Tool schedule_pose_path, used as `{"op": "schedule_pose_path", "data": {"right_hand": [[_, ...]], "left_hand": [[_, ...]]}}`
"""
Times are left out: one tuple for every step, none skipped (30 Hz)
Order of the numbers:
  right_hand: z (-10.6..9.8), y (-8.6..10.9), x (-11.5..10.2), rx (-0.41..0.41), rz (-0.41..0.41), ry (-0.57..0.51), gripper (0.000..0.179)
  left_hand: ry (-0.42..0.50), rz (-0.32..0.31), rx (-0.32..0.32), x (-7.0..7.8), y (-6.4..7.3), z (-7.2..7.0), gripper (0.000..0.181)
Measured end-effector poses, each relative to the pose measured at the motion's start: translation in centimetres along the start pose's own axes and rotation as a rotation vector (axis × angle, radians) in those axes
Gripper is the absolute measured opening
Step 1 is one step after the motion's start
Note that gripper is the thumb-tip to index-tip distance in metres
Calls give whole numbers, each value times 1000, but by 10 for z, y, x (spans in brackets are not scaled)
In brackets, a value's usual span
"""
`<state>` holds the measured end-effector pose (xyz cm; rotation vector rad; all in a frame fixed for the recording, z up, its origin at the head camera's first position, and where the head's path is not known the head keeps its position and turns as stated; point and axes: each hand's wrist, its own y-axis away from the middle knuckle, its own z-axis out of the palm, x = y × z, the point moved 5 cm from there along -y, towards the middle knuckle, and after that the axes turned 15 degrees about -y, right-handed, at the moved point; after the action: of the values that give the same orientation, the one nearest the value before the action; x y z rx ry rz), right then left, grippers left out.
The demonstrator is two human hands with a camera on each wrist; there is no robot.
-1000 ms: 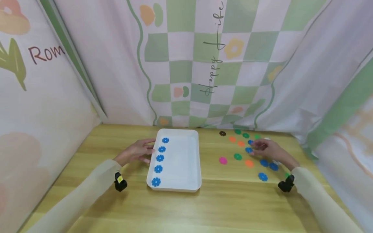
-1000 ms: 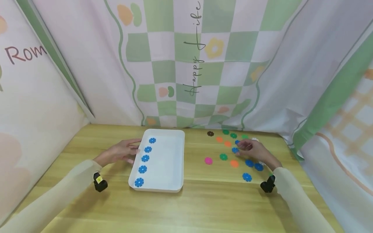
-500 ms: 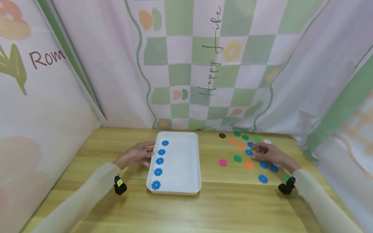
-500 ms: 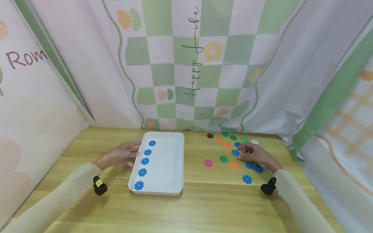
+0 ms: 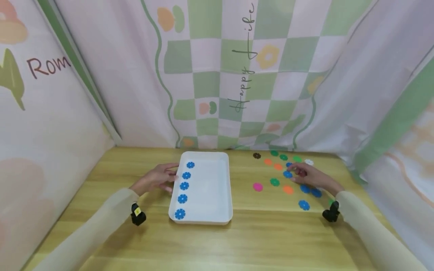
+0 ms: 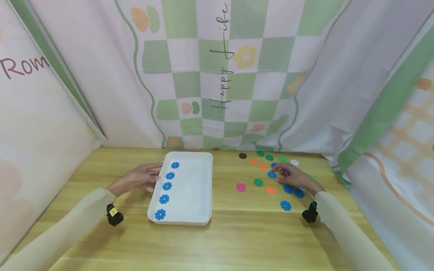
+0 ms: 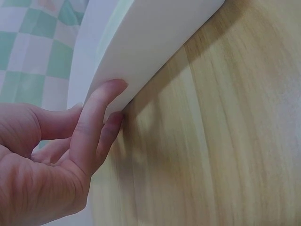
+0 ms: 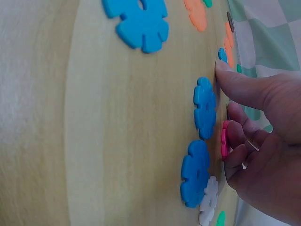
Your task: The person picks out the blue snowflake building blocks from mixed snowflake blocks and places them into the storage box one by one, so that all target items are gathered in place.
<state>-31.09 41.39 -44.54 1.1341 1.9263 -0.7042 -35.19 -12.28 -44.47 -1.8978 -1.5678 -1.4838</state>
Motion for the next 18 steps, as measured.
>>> {"op": "schedule_pose_path", "data": {"right_hand": [[0, -1, 0, -2, 1, -5, 27], [0, -2, -1, -1, -4, -5, 27], [0, -2, -3, -5, -16, -8, 26], [0, -1, -2, -1, -24, -9, 25], [1, -1, -1, 4, -30, -8, 25], [1, -1, 0, 8, -32, -9, 25], [1, -1, 0, 12, -31, -8, 24], [1, -1, 1, 17, -27, -3, 24], [1, -2, 1, 21, -17, -1, 24], [0, -2, 2, 25, -9, 4, 23], [0, -2, 2, 28, 7, 5, 23], [0, -2, 3, 31, 23, 8, 22], [0, -2, 3, 36, 37, 15, 22], [-1, -2, 3, 44, 50, 19, 23], [-1, -2, 3, 55, 63, 25, 23], [-2, -2, 3, 68, 72, 34, 23], [-2, -2, 3, 82, 81, 45, 23], [-2, -2, 2, 95, 87, 56, 24]], "left_hand": [[-3, 3, -3, 0, 0, -1, 67], [0, -6, 1, -1, 0, -2, 67], [3, -14, 2, -2, 0, -3, 68], [0, -15, 0, -3, 0, -3, 68], [3, -15, -1, -3, 0, -3, 68], [-2, -13, -1, -2, 0, -2, 68], [-4, -11, 1, -2, 1, -2, 68], [0, -15, 6, -2, 1, -2, 68], [-1, -11, 8, -1, 2, -2, 67], [-4, -6, 11, -1, 2, -2, 67], [1, -8, 14, 0, 2, -2, 67], [0, -8, 16, 0, 2, -1, 66], [1, -8, 17, 0, 2, -1, 66], [0, -6, 15, 0, 2, -1, 66], [-1, -5, 13, 1, 2, -1, 66], [-1, -3, 12, 1, 3, -1, 66], [1, -3, 11, 1, 3, -1, 66], [3, -4, 11, 1, 2, -1, 66]]}}
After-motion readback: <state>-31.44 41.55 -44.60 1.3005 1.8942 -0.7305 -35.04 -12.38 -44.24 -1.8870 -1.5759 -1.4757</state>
